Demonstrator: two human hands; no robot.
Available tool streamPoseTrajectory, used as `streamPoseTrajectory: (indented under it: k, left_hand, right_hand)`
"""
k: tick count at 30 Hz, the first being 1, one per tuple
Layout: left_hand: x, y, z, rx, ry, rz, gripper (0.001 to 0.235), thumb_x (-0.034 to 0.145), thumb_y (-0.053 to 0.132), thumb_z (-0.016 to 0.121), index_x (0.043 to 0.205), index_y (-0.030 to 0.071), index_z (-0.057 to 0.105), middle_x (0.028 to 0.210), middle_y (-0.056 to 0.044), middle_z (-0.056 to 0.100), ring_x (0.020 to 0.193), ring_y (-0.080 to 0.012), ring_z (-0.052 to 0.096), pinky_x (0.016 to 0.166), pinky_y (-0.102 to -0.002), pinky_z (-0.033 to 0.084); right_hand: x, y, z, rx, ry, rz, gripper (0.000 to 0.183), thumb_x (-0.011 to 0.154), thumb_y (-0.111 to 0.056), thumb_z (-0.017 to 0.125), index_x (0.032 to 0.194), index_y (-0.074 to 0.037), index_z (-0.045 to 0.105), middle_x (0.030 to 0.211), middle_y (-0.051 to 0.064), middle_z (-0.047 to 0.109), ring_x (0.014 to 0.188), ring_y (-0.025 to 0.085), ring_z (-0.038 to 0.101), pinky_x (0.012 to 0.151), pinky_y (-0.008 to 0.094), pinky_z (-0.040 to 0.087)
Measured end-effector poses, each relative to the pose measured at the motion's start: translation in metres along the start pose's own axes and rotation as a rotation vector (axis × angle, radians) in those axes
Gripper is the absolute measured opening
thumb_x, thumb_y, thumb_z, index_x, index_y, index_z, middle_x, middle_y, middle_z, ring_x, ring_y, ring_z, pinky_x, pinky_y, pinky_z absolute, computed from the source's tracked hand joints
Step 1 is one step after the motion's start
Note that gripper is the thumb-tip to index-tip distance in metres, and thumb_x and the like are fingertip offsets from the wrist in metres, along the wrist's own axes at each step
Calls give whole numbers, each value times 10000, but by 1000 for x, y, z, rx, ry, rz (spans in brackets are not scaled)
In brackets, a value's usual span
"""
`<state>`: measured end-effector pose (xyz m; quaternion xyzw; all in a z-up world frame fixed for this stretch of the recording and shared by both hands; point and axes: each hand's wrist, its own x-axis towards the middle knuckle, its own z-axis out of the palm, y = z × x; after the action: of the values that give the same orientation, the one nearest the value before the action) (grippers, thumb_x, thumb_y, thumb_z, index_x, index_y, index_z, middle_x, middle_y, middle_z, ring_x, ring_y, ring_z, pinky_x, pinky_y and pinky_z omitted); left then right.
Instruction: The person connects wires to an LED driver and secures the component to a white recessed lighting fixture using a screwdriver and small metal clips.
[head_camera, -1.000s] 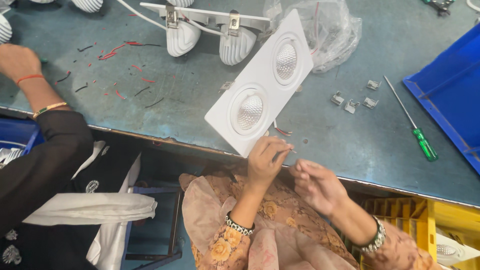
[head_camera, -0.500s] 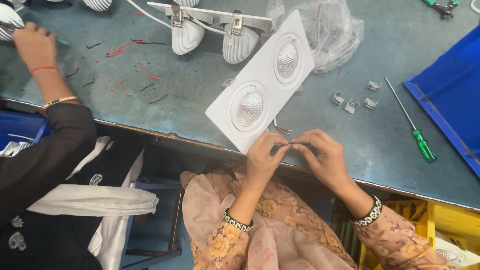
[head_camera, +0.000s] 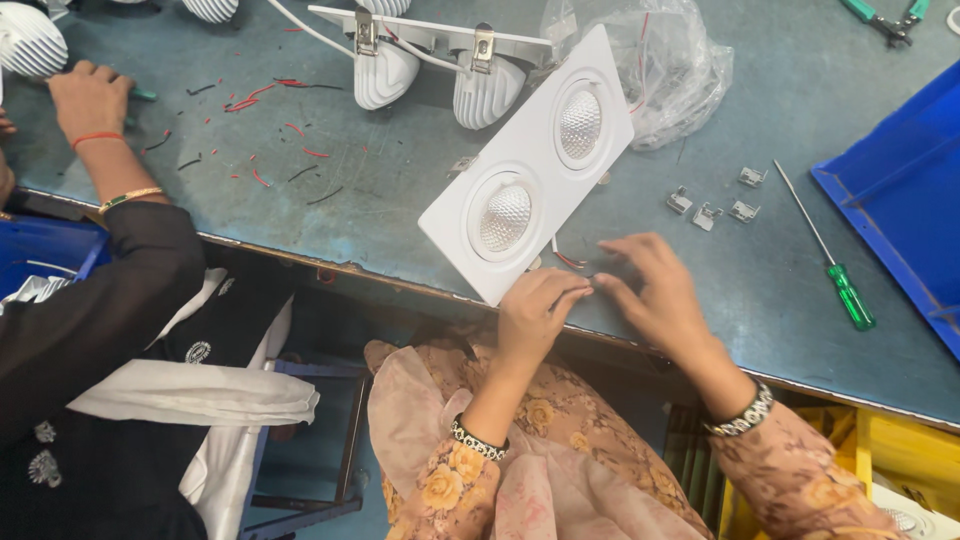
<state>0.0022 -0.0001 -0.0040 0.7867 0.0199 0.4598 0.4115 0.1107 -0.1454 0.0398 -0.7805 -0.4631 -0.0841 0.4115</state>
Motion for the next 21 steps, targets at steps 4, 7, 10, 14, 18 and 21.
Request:
streamPoseTrajectory:
  k: [4, 7, 10, 14, 18, 21]
  left_hand:
    - [0, -2, 1, 39, -11, 47, 127, 845, 63, 794, 938, 96, 714, 933, -25, 740, 869, -241, 710, 778, -364, 537]
    - [0, -2, 2, 52, -34, 49, 135, 834, 58, 796, 932, 100, 713, 920, -22, 734, 860, -243, 705, 773, -370, 528]
    - [-1, -2, 0, 74, -35, 54, 152, 830, 49, 791, 951, 97, 713, 930, -27, 728, 869, -249, 700, 779, -376, 527]
    - [1, 1, -1, 83, -45, 41, 172, 817, 52, 799, 959, 89, 710, 927, -33, 721, 866, -257, 691, 770, -380, 521]
    - [4, 2, -2, 88, -68, 56, 157, 837, 68, 792, 973, 89, 719, 939, -35, 722, 870, -259, 691, 773, -384, 520]
    - [6, 1, -5, 100, -94, 105, 150, 863, 62, 760, 1007, 85, 726, 976, -42, 720, 903, -260, 697, 792, -390, 526]
  right_hand:
    - [-9, -1, -14, -143, 49, -141, 322, 842, -102, 805, 1154, -114, 726, 1062, 85, 666, 845, 246, 657, 735, 361, 533]
    - [-11, 0, -17, -280, 33, -262, 306, 806, -76, 811, 1098, -156, 767, 993, 53, 680, 732, 214, 632, 643, 350, 522]
    - [-3, 0, -16, -299, 5, -414, 294, 779, -53, 789, 1049, -167, 772, 954, 29, 682, 743, 218, 651, 607, 342, 513]
    - [11, 0, -19, -270, -64, -498, 244, 751, -26, 732, 979, -112, 730, 946, 49, 666, 765, 246, 662, 619, 349, 521]
    - [17, -1, -18, -292, -113, -508, 177, 767, -50, 721, 929, -105, 675, 908, 52, 639, 759, 261, 657, 633, 373, 530]
    - [16, -1, -15, -331, -132, -482, 160, 779, -71, 718, 928, -101, 667, 894, 53, 635, 730, 262, 650, 613, 383, 524]
